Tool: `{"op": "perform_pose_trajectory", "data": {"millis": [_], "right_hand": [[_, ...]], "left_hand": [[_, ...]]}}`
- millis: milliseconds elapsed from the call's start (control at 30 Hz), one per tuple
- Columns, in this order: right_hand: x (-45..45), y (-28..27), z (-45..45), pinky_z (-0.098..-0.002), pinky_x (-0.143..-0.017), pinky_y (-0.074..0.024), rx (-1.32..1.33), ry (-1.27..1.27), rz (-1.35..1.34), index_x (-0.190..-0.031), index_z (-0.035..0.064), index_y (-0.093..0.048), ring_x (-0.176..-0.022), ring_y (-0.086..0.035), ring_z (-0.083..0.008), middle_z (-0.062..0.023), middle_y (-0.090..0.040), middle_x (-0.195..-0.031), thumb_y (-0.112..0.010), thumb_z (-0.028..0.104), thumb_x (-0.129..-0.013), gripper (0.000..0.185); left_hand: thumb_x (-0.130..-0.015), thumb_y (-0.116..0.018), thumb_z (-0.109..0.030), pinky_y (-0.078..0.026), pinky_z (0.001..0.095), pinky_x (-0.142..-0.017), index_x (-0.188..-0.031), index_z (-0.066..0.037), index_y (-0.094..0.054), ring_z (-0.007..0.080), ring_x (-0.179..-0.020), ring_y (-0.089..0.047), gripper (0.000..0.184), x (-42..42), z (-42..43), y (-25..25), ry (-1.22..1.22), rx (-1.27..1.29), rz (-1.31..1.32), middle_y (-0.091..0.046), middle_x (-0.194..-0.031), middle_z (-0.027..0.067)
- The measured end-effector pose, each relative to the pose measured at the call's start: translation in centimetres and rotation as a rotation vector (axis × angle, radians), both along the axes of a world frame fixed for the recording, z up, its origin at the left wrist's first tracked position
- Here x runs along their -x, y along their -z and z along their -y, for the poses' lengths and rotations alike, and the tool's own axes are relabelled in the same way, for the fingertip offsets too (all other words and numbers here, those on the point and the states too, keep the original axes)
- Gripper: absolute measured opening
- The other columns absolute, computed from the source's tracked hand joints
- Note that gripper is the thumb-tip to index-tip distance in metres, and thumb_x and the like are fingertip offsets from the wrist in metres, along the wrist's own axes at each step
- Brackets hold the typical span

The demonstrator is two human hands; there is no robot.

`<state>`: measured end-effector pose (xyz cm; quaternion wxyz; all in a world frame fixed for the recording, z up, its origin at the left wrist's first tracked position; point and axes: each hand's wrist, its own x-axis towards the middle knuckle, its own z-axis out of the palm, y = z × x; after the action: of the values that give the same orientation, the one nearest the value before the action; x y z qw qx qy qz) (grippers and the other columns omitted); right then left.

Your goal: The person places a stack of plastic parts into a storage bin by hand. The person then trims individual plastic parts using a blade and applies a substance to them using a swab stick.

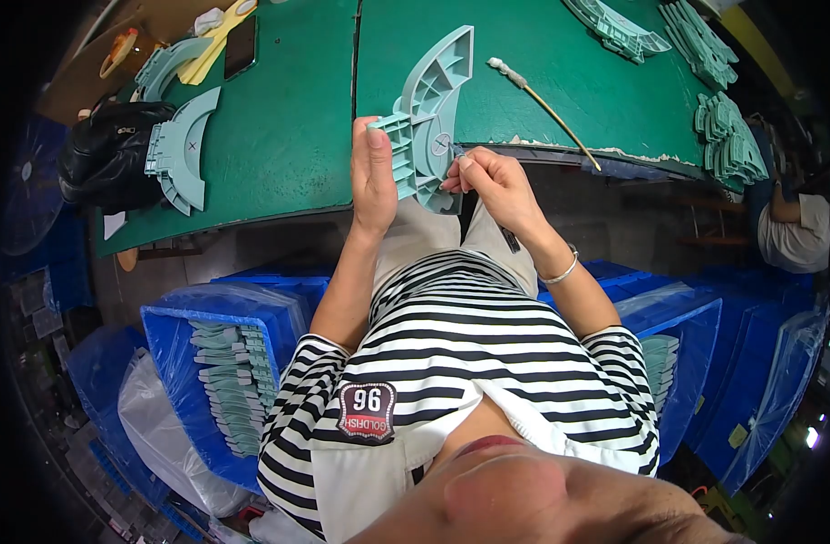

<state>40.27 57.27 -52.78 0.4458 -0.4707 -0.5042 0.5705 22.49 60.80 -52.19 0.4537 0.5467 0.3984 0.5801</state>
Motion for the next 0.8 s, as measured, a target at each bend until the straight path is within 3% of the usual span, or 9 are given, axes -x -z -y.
{"op": "perform_pose_trajectory", "data": {"millis": [233, 433, 500, 567, 600, 800], "right_hand": [[-0.1, -0.2, 0.0, -0.0277, -0.076, -0.0508, 0.044, -0.023, -0.009, -0.076, -0.0011, -0.056, -0.081, -0.063, -0.0145, -0.007, -0.06, -0.087, -0.047, 0.018, -0.099, 0.031], [-1.7, -0.1, 0.9, -0.0267, -0.073, -0.0503, 0.006, -0.002, -0.137, -0.08, -0.002, -0.057, -0.079, -0.065, -0.0153, -0.0066, -0.06, -0.084, -0.047, 0.02, -0.1, 0.032], [-2.9, -0.2, 0.7, -0.0263, -0.071, -0.0501, -0.009, 0.032, -0.182, -0.08, -0.002, -0.057, -0.078, -0.065, -0.0153, -0.0063, -0.059, -0.082, -0.047, 0.02, -0.1, 0.031], [-4.0, -0.6, 1.1, -0.027, -0.07, -0.0503, 0.0, 0.07, -0.203, -0.079, -0.0006, -0.055, -0.078, -0.065, -0.0157, -0.0064, -0.059, -0.082, -0.047, 0.021, -0.101, 0.032], [-4.7, -0.6, 1.1, -0.0272, -0.07, -0.0505, 0.0, 0.081, -0.201, -0.078, 0.0, -0.055, -0.078, -0.065, -0.0156, -0.0064, -0.059, -0.082, -0.046, 0.021, -0.101, 0.032], [-6.9, -1.1, 1.2, -0.0274, -0.068, -0.0504, -0.023, 0.126, -0.25, -0.073, 0.0028, -0.052, -0.073, -0.062, -0.0142, -0.0067, -0.059, -0.081, -0.046, 0.022, -0.1, 0.034]], "left_hand": [[-0.104, -0.033, -0.039, -0.035, 0.0218, -0.071, -0.102, -0.004, -0.047, 0.0068, -0.077, -0.037, 0.038, 0.2, -0.3, 0.4, 0.032, 0.066, 0.029, -0.044, -0.085, -0.0016], [-0.104, -0.037, -0.033, -0.036, 0.0241, -0.089, -0.109, -0.004, -0.051, 0.008, -0.093, -0.044, 0.032, 0.4, -1.6, 0.7, 0.037, 0.194, 0.331, -0.051, -0.098, -0.0002], [-0.099, -0.047, -0.024, -0.038, 0.0267, -0.092, -0.117, -0.002, -0.049, 0.0107, -0.1, -0.049, 0.028, 0.7, -2.6, -0.3, 0.083, 0.241, 0.329, -0.055, -0.108, 0.0036], [-0.094, -0.057, -0.015, -0.041, 0.0294, -0.096, -0.126, -0.001, -0.048, 0.0134, -0.107, -0.054, 0.036, 1.3, -4.1, -1.4, 0.13, 0.288, 0.321, -0.058, -0.117, 0.0074], [-0.087, -0.059, -0.006, -0.045, 0.0291, -0.09, -0.122, -0.001, -0.049, 0.0135, -0.099, -0.058, 0.037, 1.6, -5.4, -2.0, 0.109, 0.285, 0.291, -0.06, -0.109, 0.0069], [-0.086, -0.056, -0.006, -0.047, 0.0274, -0.083, -0.113, 0.0, -0.051, 0.0114, -0.09, -0.057, 0.029, 0.6, -19.4, -6.4, 0.17, 0.054, 0.01, -0.06, -0.102, 0.0058]]}}
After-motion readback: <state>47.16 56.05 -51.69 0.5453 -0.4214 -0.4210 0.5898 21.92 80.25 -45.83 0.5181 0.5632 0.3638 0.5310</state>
